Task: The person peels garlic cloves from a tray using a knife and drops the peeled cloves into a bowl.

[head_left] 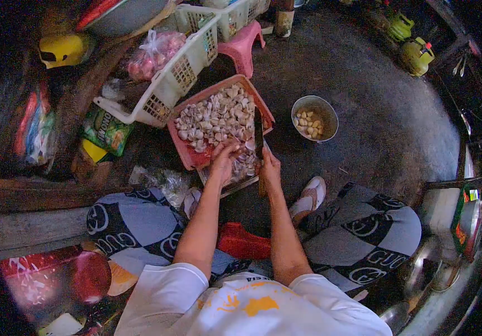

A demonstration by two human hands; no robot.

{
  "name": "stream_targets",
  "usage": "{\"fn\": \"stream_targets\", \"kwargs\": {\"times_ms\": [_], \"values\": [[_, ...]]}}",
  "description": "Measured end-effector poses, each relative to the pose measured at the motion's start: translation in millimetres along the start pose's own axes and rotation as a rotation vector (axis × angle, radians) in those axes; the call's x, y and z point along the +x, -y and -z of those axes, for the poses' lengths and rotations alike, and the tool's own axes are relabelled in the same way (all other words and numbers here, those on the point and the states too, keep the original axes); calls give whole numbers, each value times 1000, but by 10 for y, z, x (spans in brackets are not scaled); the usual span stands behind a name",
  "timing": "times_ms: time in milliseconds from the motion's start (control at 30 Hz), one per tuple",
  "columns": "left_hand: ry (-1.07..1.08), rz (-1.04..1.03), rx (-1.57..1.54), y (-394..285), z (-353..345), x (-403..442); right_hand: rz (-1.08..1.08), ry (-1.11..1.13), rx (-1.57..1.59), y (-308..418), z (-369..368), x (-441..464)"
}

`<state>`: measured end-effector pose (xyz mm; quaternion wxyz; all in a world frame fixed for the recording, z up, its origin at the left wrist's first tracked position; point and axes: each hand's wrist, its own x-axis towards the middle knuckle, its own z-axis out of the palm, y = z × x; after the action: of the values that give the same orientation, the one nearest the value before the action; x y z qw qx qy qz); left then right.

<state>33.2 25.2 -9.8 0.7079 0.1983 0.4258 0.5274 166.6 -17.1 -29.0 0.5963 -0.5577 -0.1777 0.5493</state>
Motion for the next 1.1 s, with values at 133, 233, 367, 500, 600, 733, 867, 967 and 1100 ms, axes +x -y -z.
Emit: {"fn": "stream_targets", "kwargs": {"times_ms": [133,233,367,500,600,733,867,967,1100], "values": [[-62,7,69,24,-195,-40,161,-124,-144,-594,377,279],[-83,71,164,82,-570,108,106,-156,-222,-564,432,137],[36,-56,280,228,-1318,344,108,-165,-368,-405,369,11],[-30,-440,806,447,-1443,725,280,-176,-261,-833,459,233],[-17,-262,687,303,-802,925,198,-175,-275,-996,524,340],[-421,-582,1081,-182,317,836,52,-119,-263,-467,313,15],[-426,-455,1096,-124,1385,957,94,-141,-309,-598,289,71],[-371,-645,1278,31,1629,1047,162,-179,-414,-753,335,133],[-391,-241,167,-27,1404,889,231,-191,-557,-556,251,8]]}}
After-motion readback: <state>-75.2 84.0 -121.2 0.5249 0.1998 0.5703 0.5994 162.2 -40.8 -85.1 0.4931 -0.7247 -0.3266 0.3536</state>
